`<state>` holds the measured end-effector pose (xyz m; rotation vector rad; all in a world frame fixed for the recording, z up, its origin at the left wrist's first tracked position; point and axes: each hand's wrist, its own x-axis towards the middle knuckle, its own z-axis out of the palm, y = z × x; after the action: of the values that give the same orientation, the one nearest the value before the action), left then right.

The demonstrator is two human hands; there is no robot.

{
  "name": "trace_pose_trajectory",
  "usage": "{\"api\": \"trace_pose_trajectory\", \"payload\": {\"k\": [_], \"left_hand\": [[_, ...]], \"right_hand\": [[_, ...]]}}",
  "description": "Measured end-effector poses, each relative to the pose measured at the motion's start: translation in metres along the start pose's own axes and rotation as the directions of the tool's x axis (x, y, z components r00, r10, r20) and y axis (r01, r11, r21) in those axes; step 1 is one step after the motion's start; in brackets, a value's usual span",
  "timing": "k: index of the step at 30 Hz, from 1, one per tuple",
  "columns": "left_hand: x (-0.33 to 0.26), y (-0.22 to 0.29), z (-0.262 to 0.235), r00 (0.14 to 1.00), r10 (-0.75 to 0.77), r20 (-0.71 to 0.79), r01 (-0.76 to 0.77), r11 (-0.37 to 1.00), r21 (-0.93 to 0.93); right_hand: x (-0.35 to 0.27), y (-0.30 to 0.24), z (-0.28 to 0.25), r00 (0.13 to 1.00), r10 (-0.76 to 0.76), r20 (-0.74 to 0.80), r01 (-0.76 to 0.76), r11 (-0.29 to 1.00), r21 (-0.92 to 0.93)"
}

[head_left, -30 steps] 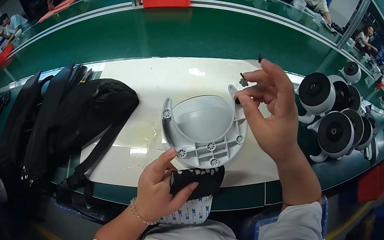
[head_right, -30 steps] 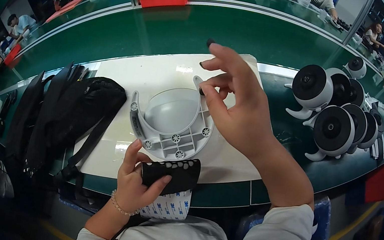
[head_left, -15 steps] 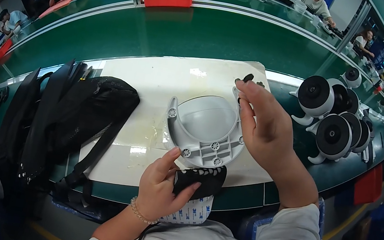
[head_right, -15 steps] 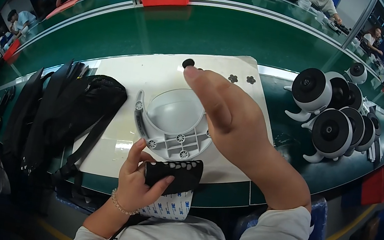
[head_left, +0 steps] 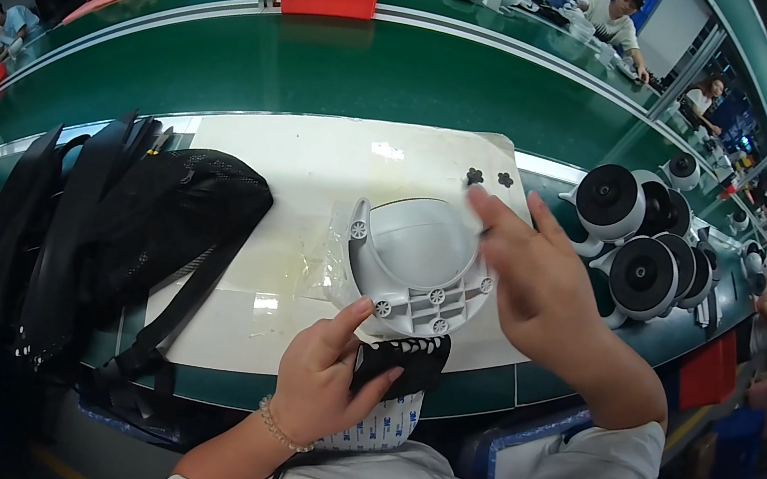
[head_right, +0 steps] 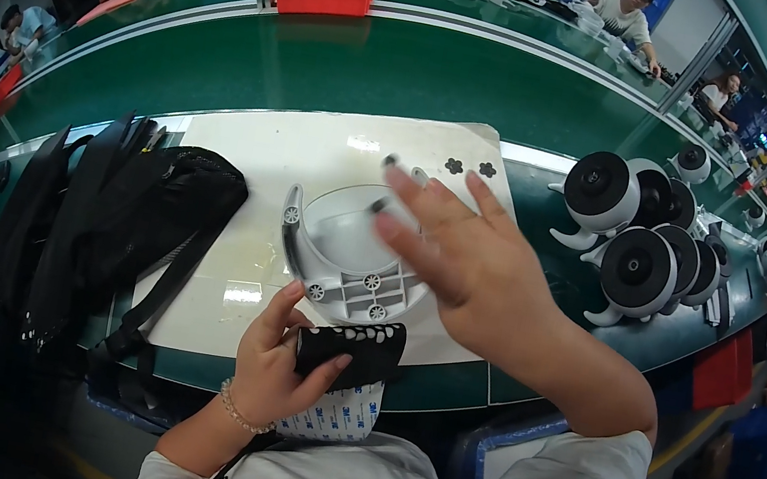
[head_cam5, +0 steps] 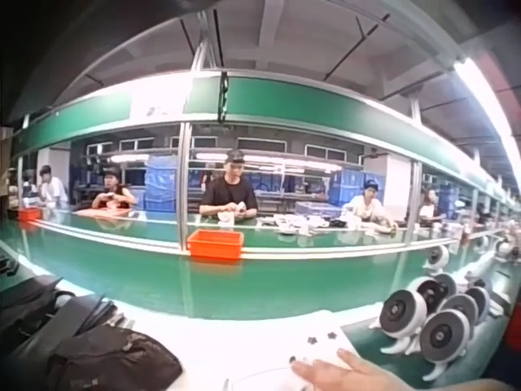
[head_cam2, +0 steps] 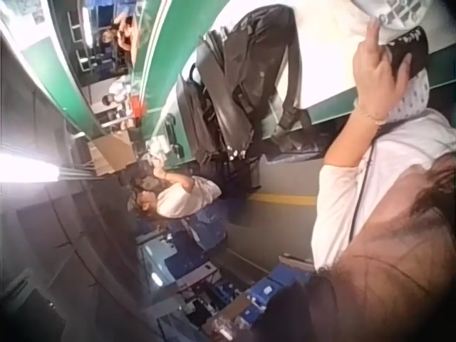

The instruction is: Assembling the base components and rubber feet of security cameras on a production line.

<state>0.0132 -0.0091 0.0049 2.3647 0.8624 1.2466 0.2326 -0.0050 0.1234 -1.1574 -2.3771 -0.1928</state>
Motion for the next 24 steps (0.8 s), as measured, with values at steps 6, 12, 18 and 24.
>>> {"api": "trace_pose_trajectory", "payload": {"k": [6, 12, 18, 24], "left_hand": [[0.001, 0.002, 0.001, 1.000, -0.004, -0.027, 0.002, 0.998, -0.059], [0.006, 0.004, 0.001, 1.000, 0.003, -0.004, -0.003, 1.000, -0.026], [0.006, 0.005, 0.002, 1.000, -0.019, -0.012, 0.018, 0.998, -0.059], [0.003, 0.003, 0.002, 1.000, -0.012, -0.017, 0.010, 0.997, -0.082]], "right_hand": [[-0.004, 0.025, 0.009, 0.978, -0.060, -0.198, 0.103, 0.971, 0.214], [-0.009, 0.029, 0.027, 0.954, -0.122, -0.272, 0.178, 0.965, 0.192], [-0.003, 0.034, 0.015, 0.887, 0.195, -0.418, 0.074, 0.834, 0.546], [0.035, 0.010, 0.022, 0.965, 0.167, -0.200, -0.019, 0.812, 0.584]]}}
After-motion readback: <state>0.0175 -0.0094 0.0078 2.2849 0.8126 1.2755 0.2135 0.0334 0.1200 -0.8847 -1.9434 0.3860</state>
